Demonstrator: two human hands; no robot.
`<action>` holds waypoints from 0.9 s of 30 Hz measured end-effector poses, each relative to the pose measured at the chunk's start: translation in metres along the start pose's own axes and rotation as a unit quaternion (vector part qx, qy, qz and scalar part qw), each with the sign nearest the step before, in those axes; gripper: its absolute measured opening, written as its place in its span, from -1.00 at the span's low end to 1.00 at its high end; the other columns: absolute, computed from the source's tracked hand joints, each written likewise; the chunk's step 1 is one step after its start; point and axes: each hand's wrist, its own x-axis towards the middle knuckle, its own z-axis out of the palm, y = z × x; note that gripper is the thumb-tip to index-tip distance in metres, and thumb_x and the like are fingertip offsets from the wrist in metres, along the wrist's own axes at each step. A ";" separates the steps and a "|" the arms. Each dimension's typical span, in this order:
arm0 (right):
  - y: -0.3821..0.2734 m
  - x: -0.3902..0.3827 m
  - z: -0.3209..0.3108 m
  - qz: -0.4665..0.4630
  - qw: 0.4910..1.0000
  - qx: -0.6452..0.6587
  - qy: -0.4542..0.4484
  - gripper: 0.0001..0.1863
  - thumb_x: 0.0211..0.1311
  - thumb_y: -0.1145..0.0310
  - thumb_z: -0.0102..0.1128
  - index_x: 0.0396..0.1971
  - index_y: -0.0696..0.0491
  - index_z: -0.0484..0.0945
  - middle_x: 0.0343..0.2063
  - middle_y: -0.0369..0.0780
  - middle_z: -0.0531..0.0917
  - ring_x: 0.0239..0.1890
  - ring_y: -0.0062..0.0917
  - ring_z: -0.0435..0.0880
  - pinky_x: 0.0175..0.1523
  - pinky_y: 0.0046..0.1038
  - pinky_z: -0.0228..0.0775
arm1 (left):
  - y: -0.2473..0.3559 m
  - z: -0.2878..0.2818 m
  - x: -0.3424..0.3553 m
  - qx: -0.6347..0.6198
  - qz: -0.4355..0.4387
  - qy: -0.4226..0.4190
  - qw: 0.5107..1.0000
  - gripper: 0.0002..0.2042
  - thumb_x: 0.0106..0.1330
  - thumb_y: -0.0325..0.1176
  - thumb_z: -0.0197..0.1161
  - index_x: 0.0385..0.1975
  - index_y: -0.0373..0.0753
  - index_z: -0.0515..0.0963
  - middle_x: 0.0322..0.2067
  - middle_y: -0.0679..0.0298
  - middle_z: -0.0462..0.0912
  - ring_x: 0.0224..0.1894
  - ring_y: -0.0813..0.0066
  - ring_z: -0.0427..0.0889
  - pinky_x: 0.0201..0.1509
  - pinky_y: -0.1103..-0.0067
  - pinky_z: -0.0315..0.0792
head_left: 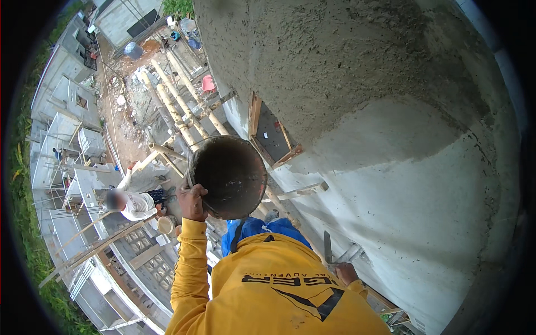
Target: The person mixes mortar in a bucket with a trowel, applies the mixture onto a wall, and smooths the plastered surface using a wooden float.
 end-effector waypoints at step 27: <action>-0.305 0.002 0.113 -0.466 0.776 -0.425 -0.004 -0.57 0.26 0.09 0.19 -0.12 0.18 0.57 -0.29 0.08 0.68 -0.24 -0.02 0.68 -0.16 -0.12 0.52 | 0.034 0.081 -0.037 0.041 0.057 -0.106 0.992 -0.49 -0.08 -0.53 0.05 -0.02 -0.47 0.55 -0.19 0.27 0.64 -0.17 0.54 0.53 0.02 0.60 0.43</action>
